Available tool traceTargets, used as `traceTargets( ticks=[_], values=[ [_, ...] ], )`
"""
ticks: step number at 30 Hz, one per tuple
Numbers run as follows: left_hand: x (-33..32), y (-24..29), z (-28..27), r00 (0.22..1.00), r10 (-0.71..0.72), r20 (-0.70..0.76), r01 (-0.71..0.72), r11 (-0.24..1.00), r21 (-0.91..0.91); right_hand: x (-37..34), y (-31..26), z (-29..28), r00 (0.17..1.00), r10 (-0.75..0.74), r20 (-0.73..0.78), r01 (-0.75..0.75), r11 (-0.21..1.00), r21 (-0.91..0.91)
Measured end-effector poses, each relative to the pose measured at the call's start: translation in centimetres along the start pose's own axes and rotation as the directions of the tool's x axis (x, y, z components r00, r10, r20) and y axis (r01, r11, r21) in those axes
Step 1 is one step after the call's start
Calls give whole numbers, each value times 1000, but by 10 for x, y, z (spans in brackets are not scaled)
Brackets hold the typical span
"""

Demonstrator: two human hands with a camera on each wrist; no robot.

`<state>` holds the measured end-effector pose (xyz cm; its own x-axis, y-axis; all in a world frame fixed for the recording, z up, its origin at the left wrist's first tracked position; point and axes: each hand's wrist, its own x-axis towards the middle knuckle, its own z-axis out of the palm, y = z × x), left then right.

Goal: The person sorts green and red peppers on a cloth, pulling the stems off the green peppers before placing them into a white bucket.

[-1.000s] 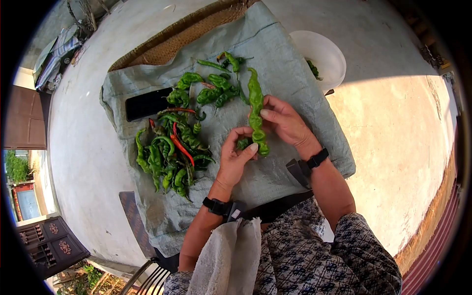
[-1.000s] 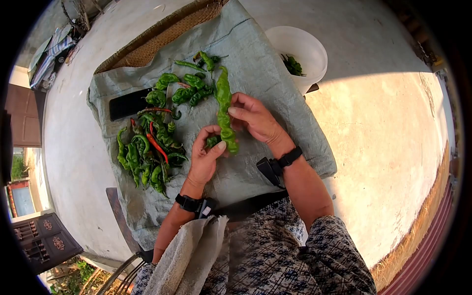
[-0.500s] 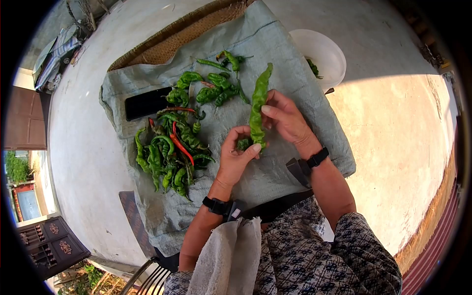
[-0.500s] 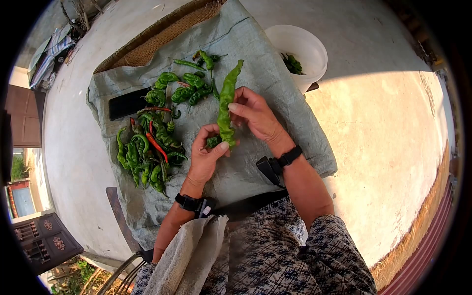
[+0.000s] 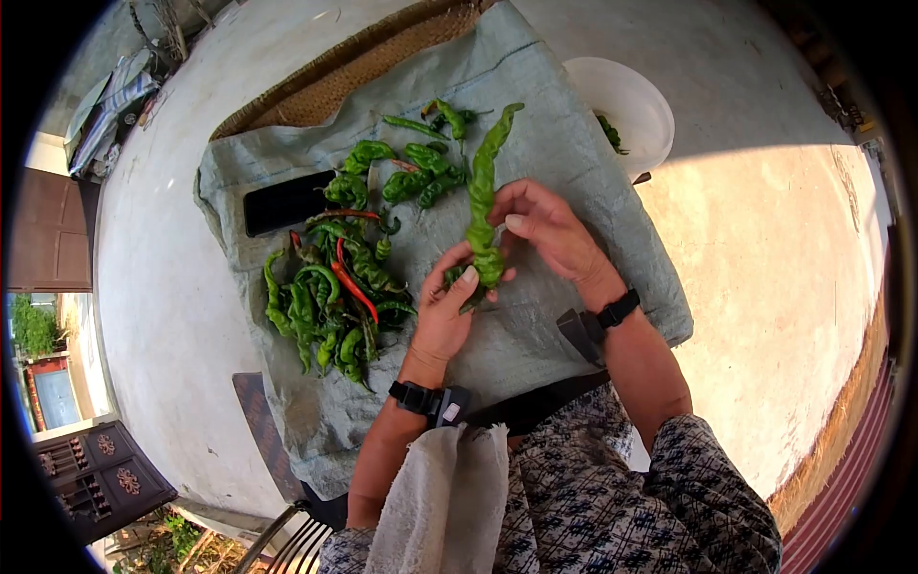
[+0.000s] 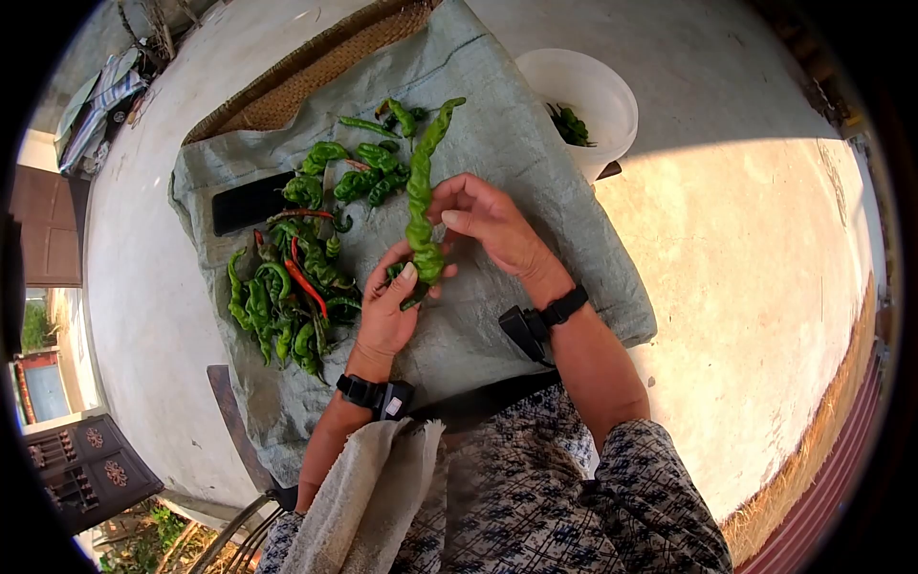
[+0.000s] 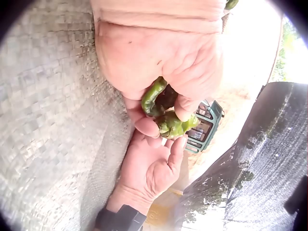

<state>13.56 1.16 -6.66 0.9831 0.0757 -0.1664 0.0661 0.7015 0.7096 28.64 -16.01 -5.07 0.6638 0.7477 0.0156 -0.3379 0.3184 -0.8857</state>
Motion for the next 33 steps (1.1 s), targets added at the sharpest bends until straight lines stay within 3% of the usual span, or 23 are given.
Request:
traceTargets(
  ticks=[11,20,29,33],
  values=[
    [-1,-3,0,1000,22,12,-23,996,88,0,4,-1,1000,-22,15,22,1000,-7],
    [-3,-2,13,999,39,-14,-34,964,265,-2,-1,1,1000,2,15,-2,1000,15],
    [-2,-6,13,996,86,4,-83,948,307,-4,1,-2,998,49,46,-50,998,28],
    [-2,-6,7,999,34,-4,-31,959,281,-4,0,-2,996,62,56,-64,997,40]
  ],
)
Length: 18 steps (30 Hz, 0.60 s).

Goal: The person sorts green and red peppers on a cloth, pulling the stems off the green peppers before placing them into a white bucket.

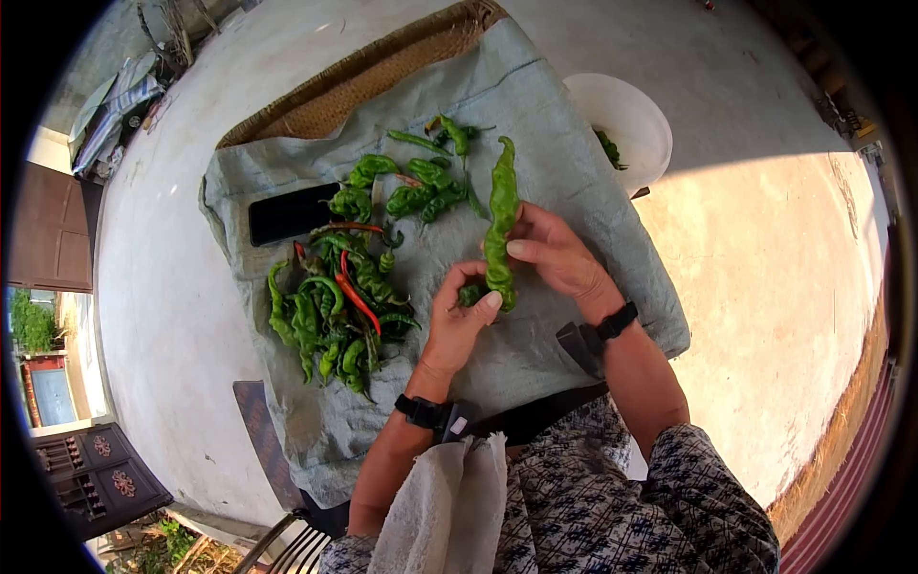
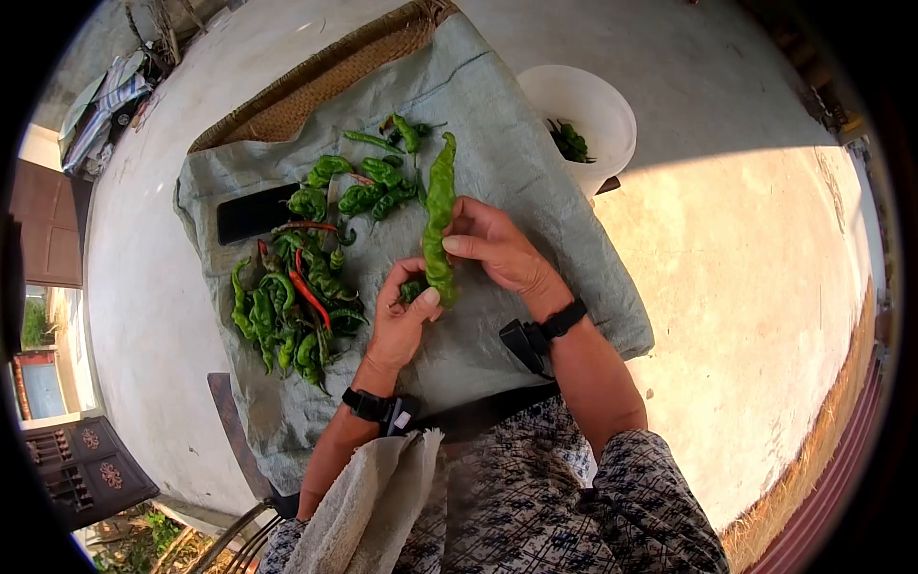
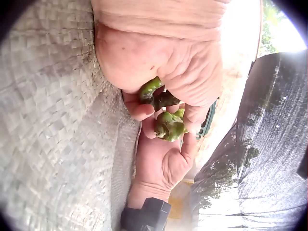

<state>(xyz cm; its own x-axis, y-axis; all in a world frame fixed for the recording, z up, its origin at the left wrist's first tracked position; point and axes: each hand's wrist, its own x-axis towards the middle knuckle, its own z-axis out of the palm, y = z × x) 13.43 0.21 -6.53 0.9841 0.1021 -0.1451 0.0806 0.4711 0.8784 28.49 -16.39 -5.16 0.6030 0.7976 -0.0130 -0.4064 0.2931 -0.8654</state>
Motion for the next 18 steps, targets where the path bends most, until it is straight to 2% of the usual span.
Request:
traceTargets(
  ticks=[6,12,18],
  values=[
    [1,1,1,1000,-27,-15,27,999,-17,0,0,1,1000,-19,4,19,999,-30],
    [-1,2,4,1000,4,-31,-2,999,52,-2,-3,6,992,49,-120,-40,996,76],
    [-1,4,8,999,26,-28,-24,998,52,-2,0,1,991,71,-117,-62,995,78]
  ],
)
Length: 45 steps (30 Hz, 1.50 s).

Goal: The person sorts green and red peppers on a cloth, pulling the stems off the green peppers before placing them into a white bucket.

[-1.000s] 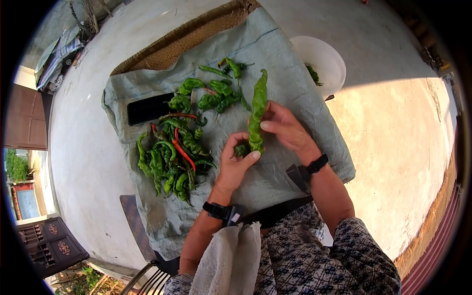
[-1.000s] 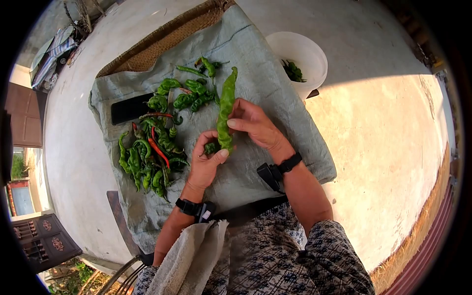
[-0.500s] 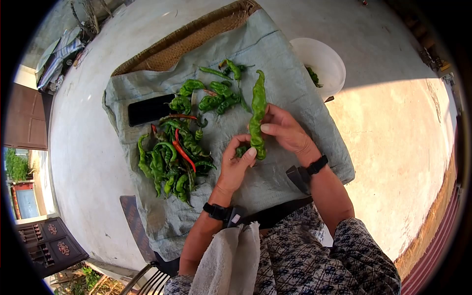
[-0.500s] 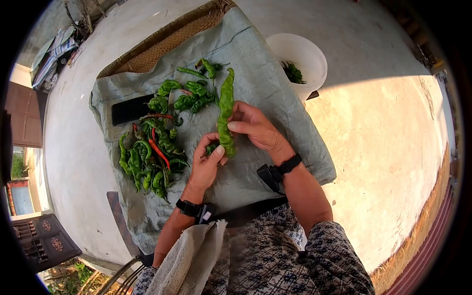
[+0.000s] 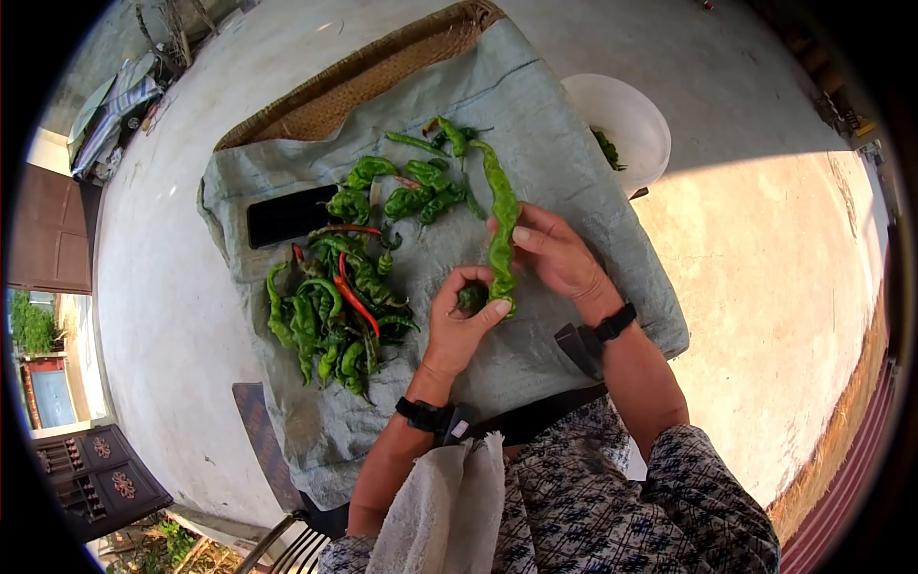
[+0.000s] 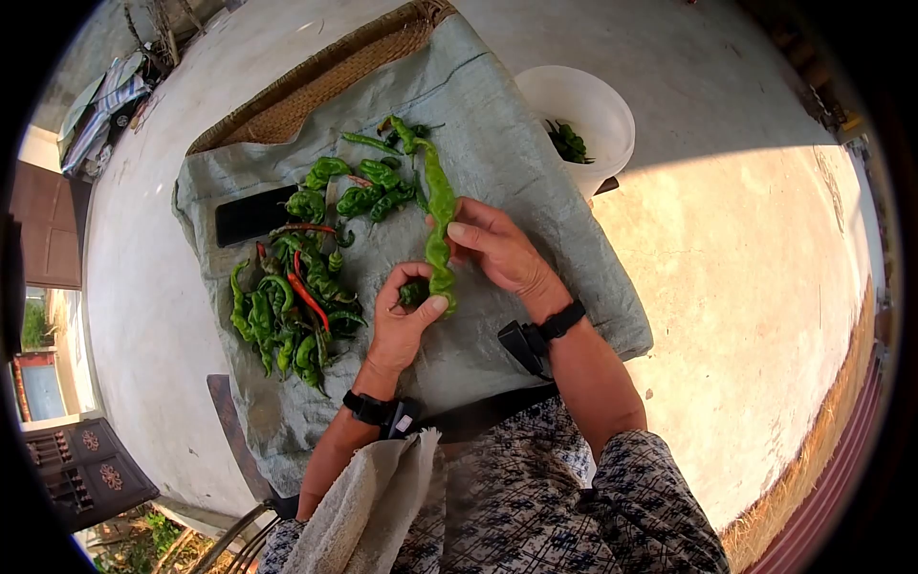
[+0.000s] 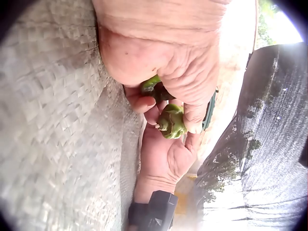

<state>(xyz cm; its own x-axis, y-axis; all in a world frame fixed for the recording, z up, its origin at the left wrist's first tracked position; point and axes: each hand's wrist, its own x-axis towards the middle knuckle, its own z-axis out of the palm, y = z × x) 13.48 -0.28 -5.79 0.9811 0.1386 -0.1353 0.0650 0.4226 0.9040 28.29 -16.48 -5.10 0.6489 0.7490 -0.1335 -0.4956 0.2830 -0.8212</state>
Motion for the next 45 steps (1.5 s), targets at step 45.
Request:
traceTargets(
  ticks=[45],
  values=[
    [-2,-1,7,1000,23,18,-27,969,245,2,-5,-4,998,-39,41,31,984,176]
  ],
)
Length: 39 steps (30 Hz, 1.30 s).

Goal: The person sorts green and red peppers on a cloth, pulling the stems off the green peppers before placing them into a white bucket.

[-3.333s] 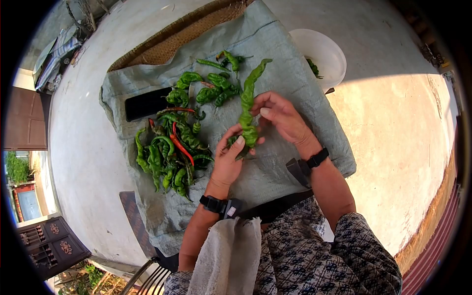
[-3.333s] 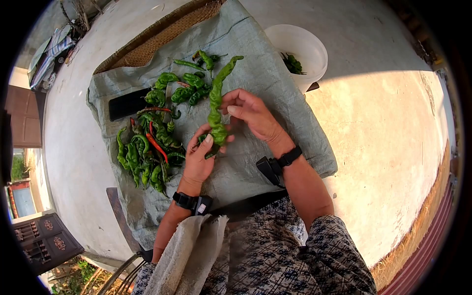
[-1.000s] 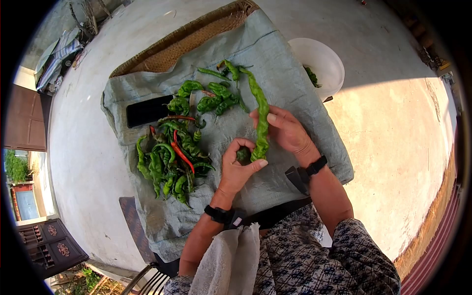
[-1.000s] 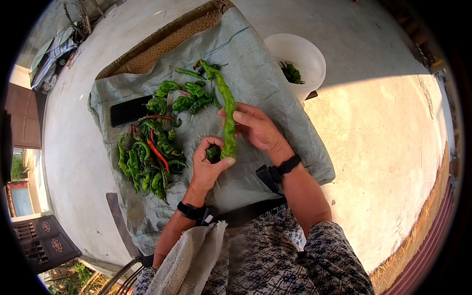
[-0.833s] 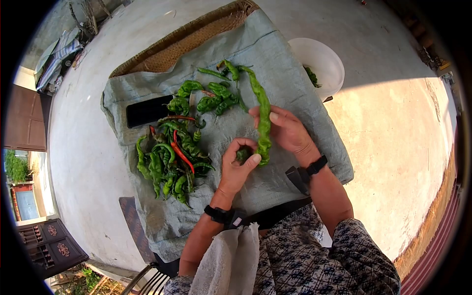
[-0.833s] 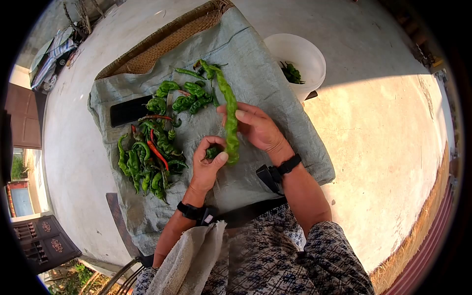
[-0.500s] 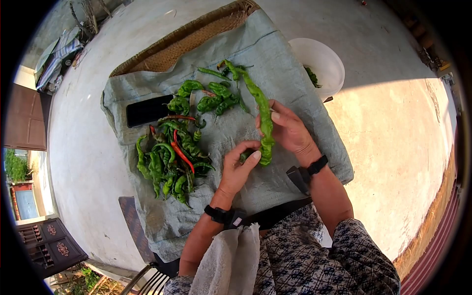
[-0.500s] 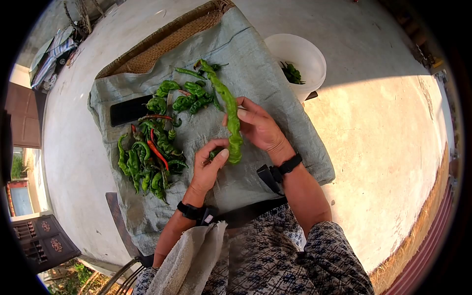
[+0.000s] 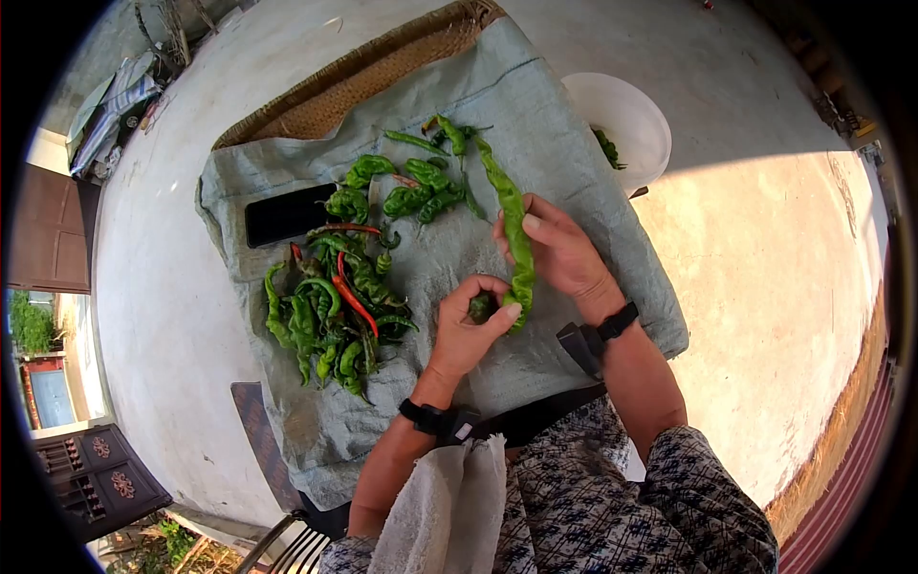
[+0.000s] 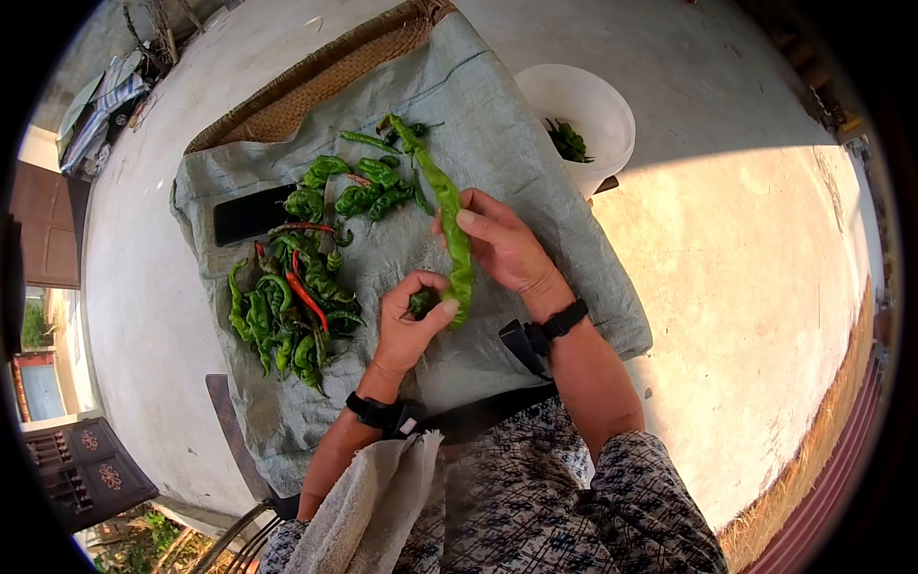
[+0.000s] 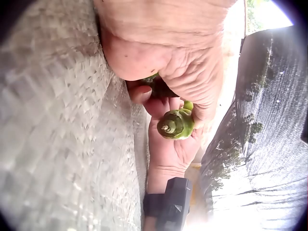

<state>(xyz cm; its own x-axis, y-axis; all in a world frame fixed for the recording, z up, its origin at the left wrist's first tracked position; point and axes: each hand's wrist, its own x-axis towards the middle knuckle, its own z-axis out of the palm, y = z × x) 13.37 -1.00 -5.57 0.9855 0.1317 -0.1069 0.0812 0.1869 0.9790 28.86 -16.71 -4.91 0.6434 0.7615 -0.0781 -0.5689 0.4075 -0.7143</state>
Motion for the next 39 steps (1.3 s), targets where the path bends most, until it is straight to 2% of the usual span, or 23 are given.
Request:
traceTargets(
  ticks=[5,9,12,14,17,20,26,32,39],
  values=[
    [1,-1,-3,999,35,25,-34,999,-30,1,4,0,996,-36,-78,36,999,2],
    [1,1,-2,1000,-26,8,26,999,-28,2,4,-3,995,-22,-93,24,1000,12],
    [1,3,-2,999,-48,14,48,999,-10,0,1,-1,996,3,-87,6,995,100],
    [1,5,-4,998,-40,39,40,999,19,-1,0,-1,997,4,-74,3,995,100],
    [0,11,-5,991,-118,58,120,992,-35,0,1,-1,998,-17,-59,20,999,50],
    [2,9,-5,992,-96,79,98,995,-20,3,5,-4,997,-28,-68,29,1000,8],
    [5,-2,-4,997,35,62,-39,997,61,5,9,-4,995,-34,-91,26,996,-89],
    [6,2,1,999,5,37,-7,997,75,3,6,2,993,-47,-109,34,992,-124],
    [8,-5,3,997,80,16,-82,979,187,2,5,0,996,-30,-81,18,988,-154]
  ],
)
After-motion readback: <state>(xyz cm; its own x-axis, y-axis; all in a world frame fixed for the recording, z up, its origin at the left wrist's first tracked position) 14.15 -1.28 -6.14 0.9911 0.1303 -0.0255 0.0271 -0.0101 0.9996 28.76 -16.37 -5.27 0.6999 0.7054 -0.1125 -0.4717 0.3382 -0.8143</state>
